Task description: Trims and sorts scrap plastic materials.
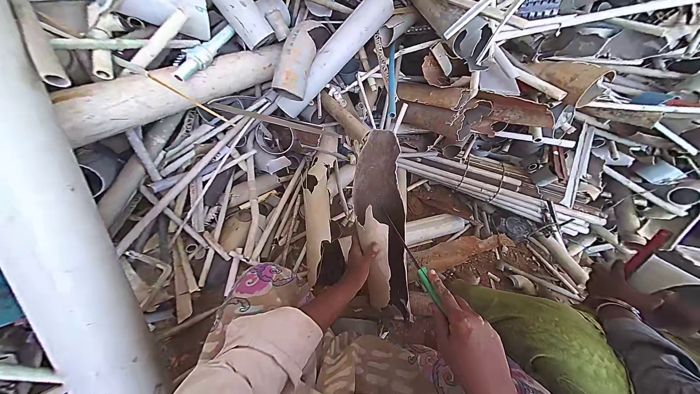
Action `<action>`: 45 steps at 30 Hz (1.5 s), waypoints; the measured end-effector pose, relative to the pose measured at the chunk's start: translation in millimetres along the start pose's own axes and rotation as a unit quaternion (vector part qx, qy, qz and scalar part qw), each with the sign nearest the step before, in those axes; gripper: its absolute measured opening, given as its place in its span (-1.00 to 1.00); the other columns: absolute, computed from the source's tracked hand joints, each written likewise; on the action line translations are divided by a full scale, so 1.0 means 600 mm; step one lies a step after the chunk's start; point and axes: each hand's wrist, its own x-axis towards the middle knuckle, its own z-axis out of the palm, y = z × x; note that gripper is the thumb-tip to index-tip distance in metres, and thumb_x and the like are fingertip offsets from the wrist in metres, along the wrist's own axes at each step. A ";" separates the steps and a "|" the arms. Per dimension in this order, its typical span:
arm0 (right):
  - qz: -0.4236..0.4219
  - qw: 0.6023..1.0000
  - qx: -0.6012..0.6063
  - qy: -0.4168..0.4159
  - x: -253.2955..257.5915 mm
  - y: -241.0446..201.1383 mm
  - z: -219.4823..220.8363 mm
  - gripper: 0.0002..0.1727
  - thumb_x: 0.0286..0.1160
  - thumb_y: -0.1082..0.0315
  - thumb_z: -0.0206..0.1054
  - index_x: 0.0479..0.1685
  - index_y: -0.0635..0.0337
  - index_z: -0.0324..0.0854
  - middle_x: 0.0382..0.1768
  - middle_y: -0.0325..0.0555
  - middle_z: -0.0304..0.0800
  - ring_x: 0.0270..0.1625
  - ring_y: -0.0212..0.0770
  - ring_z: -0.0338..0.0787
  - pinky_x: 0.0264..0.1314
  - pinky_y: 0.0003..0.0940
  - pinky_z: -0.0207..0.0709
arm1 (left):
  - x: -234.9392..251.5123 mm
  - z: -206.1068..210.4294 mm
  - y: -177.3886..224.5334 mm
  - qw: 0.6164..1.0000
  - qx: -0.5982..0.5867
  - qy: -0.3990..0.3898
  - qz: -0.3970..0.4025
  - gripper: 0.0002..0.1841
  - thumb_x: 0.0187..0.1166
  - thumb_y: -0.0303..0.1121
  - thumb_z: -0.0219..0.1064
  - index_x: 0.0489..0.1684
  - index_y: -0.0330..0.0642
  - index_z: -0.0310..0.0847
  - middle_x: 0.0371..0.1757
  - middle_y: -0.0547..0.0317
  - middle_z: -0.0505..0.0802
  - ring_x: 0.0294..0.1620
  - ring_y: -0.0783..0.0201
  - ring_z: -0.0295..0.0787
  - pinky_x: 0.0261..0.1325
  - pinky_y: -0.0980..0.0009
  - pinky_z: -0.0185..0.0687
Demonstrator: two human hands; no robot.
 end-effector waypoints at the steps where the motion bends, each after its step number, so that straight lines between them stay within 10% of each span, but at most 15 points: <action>1: -0.016 1.000 0.005 0.006 0.003 0.010 0.004 -0.44 0.45 0.38 0.34 0.53 0.08 0.68 -0.28 0.24 0.89 -0.50 0.27 0.85 -0.57 0.20 0.62 | 0.005 -0.005 0.005 1.000 -0.016 0.007 0.016 0.21 0.44 0.21 0.26 0.79 -0.59 -0.42 0.76 -0.47 0.13 0.76 0.16 0.16 0.73 0.37 0.08; 4: -0.044 0.999 0.029 0.009 0.016 0.042 0.015 -0.45 0.43 0.35 0.32 0.50 0.00 0.72 -0.22 0.22 0.90 -0.45 0.27 0.86 -0.53 0.24 0.62 | 0.038 -0.028 0.031 0.995 -0.062 0.052 0.057 0.38 0.21 0.65 0.08 0.65 -0.65 -0.09 0.51 -0.18 0.47 0.49 0.50 0.44 0.55 0.58 0.33; 8: -0.042 0.997 0.061 -0.001 0.030 0.075 0.029 -0.47 0.50 0.39 0.28 0.49 -0.09 0.73 -0.10 0.23 0.91 -0.28 0.35 0.89 -0.36 0.36 0.64 | 0.059 -0.069 0.075 0.978 -0.202 0.009 0.050 0.23 0.29 0.45 0.28 0.70 -0.46 -0.16 0.46 0.05 0.55 0.43 0.52 0.51 0.46 0.51 0.47; 11: -0.032 0.997 0.072 -0.008 0.036 0.078 0.038 -0.48 0.54 0.41 0.28 0.51 -0.10 0.72 -0.08 0.26 0.90 -0.23 0.37 0.89 -0.30 0.39 0.63 | 0.060 -0.091 0.085 0.963 -0.266 -0.040 0.026 0.22 -0.09 0.43 0.62 0.46 -0.29 0.11 0.04 0.31 0.80 0.07 0.51 0.78 0.16 0.46 0.74; 15: 0.002 0.995 0.096 -0.033 0.041 0.070 0.043 -0.49 0.61 0.37 0.29 0.57 -0.10 0.67 0.00 0.30 0.90 -0.12 0.43 0.88 -0.17 0.47 0.60 | 0.063 -0.098 0.081 0.954 -0.291 -0.053 0.047 0.22 -0.31 0.40 0.72 0.36 -0.23 0.21 -0.04 0.36 0.84 0.01 0.50 0.82 0.13 0.45 0.77; 19: 0.080 0.962 0.232 -0.117 0.034 0.066 0.047 -0.52 0.65 0.15 0.26 0.50 0.02 0.70 -0.13 0.03 0.93 -0.19 0.04 0.87 -0.07 0.19 0.67 | 0.061 -0.090 0.086 0.959 -0.280 0.019 0.041 -0.10 0.17 0.06 0.54 0.41 -0.29 0.15 -0.04 0.33 0.79 -0.02 0.57 0.78 0.11 0.51 0.75; 21: 0.137 0.918 0.337 -0.160 0.020 0.060 0.060 -0.55 0.68 0.13 0.23 0.41 0.14 0.68 -0.48 -0.25 0.71 -0.59 -0.36 0.60 -0.51 -0.33 0.54 | 0.059 -0.082 0.091 0.971 -0.229 0.061 0.018 -0.43 0.49 -0.29 0.11 0.48 -0.36 0.16 0.04 0.19 0.72 0.02 0.53 0.72 0.14 0.49 0.70; 26: 0.224 0.927 0.202 -0.224 -0.035 0.045 0.050 -0.54 0.76 0.12 0.24 0.47 0.19 0.68 -0.05 0.27 0.88 0.00 0.26 0.84 0.17 0.35 0.56 | 0.068 -0.069 0.103 0.980 -0.146 0.138 -0.002 -0.55 0.55 -0.54 -0.04 0.42 -0.51 0.28 0.08 -0.05 0.68 0.01 0.43 0.69 0.12 0.47 0.63; 31: 0.274 0.884 0.085 -0.369 -0.059 0.082 0.065 -0.56 0.82 0.15 0.20 0.44 0.26 0.67 0.26 0.34 0.80 0.39 0.34 0.73 0.49 0.34 0.44 | 0.087 -0.083 0.091 0.973 -0.168 0.153 -0.025 -0.60 0.56 -0.52 -0.05 0.35 -0.44 0.36 0.00 0.00 0.69 -0.04 0.38 0.70 0.07 0.40 0.66; 41: 0.251 0.909 0.225 -0.244 -0.045 0.052 0.023 -0.67 0.73 0.25 0.30 0.29 0.22 0.77 -0.11 0.11 0.89 -0.11 0.02 0.83 0.11 0.06 0.63 | 0.072 -0.075 0.080 0.975 -0.202 0.091 0.004 -0.65 0.49 -0.50 -0.07 0.22 -0.32 0.36 -0.11 0.17 0.74 -0.10 0.45 0.76 0.04 0.41 0.72; 45: 0.163 0.894 0.408 -0.090 -0.058 0.032 -0.001 -0.65 0.65 0.32 0.24 0.29 0.20 0.75 -0.29 -0.34 0.86 -0.53 -0.60 0.61 -0.46 -0.62 0.53 | 0.058 -0.065 0.089 0.978 -0.199 0.067 0.007 -0.66 0.58 -0.46 -0.12 0.27 -0.31 0.33 -0.10 0.25 0.76 -0.08 0.53 0.77 0.07 0.49 0.72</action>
